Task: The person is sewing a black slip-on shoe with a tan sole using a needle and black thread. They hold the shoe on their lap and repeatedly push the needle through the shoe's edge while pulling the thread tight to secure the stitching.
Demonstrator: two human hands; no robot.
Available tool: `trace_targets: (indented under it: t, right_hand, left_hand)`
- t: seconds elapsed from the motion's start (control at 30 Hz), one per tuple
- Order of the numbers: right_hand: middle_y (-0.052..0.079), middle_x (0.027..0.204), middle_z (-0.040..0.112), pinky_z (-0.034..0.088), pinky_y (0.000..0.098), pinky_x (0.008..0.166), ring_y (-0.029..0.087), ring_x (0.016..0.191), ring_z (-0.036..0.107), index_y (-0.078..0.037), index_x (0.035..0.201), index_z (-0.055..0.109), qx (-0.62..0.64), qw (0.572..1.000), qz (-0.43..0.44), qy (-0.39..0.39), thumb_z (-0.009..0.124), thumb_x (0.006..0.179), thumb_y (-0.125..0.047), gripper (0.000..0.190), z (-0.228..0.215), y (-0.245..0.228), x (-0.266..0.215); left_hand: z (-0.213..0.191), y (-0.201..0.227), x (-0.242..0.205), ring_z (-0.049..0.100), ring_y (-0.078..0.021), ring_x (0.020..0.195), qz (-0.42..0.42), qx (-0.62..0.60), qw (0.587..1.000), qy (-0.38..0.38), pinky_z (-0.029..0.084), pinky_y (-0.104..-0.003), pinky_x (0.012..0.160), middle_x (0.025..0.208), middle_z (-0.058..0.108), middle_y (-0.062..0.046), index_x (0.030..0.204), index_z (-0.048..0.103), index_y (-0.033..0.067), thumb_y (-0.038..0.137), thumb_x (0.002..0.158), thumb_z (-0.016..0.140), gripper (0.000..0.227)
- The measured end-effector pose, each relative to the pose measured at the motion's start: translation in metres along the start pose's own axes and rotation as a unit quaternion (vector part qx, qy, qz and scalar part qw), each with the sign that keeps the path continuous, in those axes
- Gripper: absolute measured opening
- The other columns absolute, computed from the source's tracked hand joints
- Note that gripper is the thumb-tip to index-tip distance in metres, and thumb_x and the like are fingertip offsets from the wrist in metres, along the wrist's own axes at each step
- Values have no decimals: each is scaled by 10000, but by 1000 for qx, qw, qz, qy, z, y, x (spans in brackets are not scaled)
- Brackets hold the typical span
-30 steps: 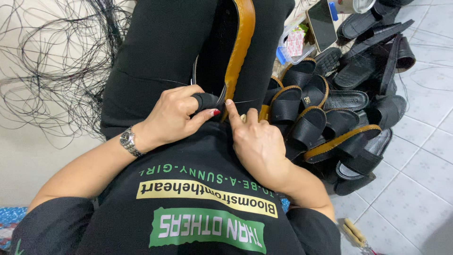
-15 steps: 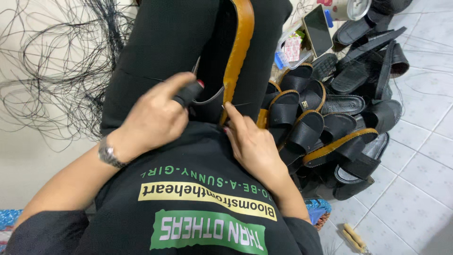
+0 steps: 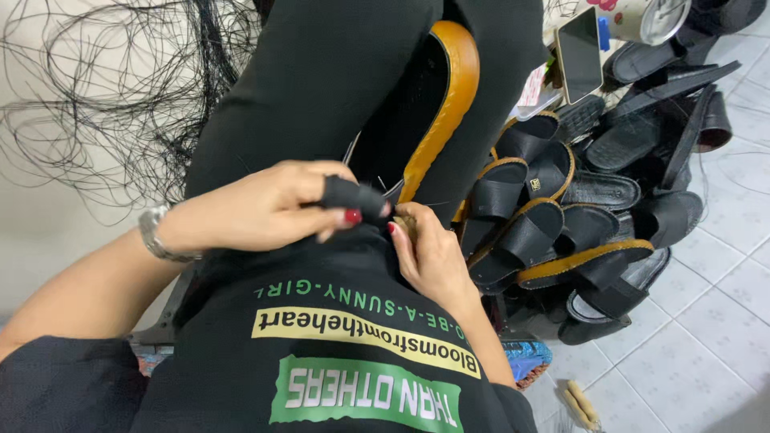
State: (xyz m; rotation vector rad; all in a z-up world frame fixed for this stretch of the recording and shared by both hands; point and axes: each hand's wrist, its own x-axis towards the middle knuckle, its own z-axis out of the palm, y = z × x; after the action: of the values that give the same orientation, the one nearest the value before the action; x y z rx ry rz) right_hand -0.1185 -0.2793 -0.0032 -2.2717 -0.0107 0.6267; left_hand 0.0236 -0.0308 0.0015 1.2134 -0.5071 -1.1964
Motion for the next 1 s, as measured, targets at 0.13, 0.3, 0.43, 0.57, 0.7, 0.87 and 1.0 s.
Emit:
trace_targets:
  t: [0.13,0.3,0.43,0.57,0.7,0.87,1.0]
  right_hand:
    - [126,1023,671,541,377,655,278,789,717,-16,1236,523,-13,998,-43,37,598,1016,-154,270,3,4,-1]
    - [150,1080,639,508,451,595,373,806,681,-45,1244,496,-58,996,-53,48,587,1022,-172,271,1,-2,-4]
    - [110,1186,663,535,472,559,339,857,672,-94,1358,471,-157,988,-4,-6,553,1013,-235,382,-40,-19,-31]
    - [108,979,670,509,482,503,350,779,673,-139,1436,440,-169,983,9,-76,465,1038,-285,424,-55,-12,-40]
    - [164,1227,691,534,525,595,371,983,694,-46,1412,449,-160,985,0,-66,424,1041,-259,428,-43,-20,-36]
    - [241,1011,682,505,576,607,477,825,667,-29,1299,431,-100,989,53,-90,435,1049,-278,352,-35,-34,-17]
    - [219,1257,633,511,556,623,495,826,656,-58,1320,395,-33,996,52,-61,443,1041,-230,331,-13,-31,-1]
  left_hand:
    - [10,-27,16,620,-267,664,-34,271,951,146,458,-387,626,815,620,-77,756,611,4,148,969,665,262]
    - [9,-32,31,553,-258,544,-36,371,916,149,430,-416,559,626,551,-67,617,444,52,234,980,738,502]
    - [3,-10,32,645,-282,771,-64,363,930,0,482,-394,735,843,643,-74,778,627,29,193,995,606,272]
    - [-7,-3,1,667,-206,863,-20,342,930,132,485,-316,767,954,696,-69,1111,769,112,223,966,640,224]
    - [-27,-16,-52,665,-508,1124,28,553,753,355,510,-517,959,1238,688,-394,908,657,-144,36,1034,766,245]
    - [14,-11,-24,587,-372,1027,105,615,755,203,519,-466,862,1312,628,-157,1205,642,-71,61,949,627,289]
    - [1,-39,-24,594,-264,847,194,702,630,270,383,-385,687,956,717,-46,685,559,69,72,1049,732,403]
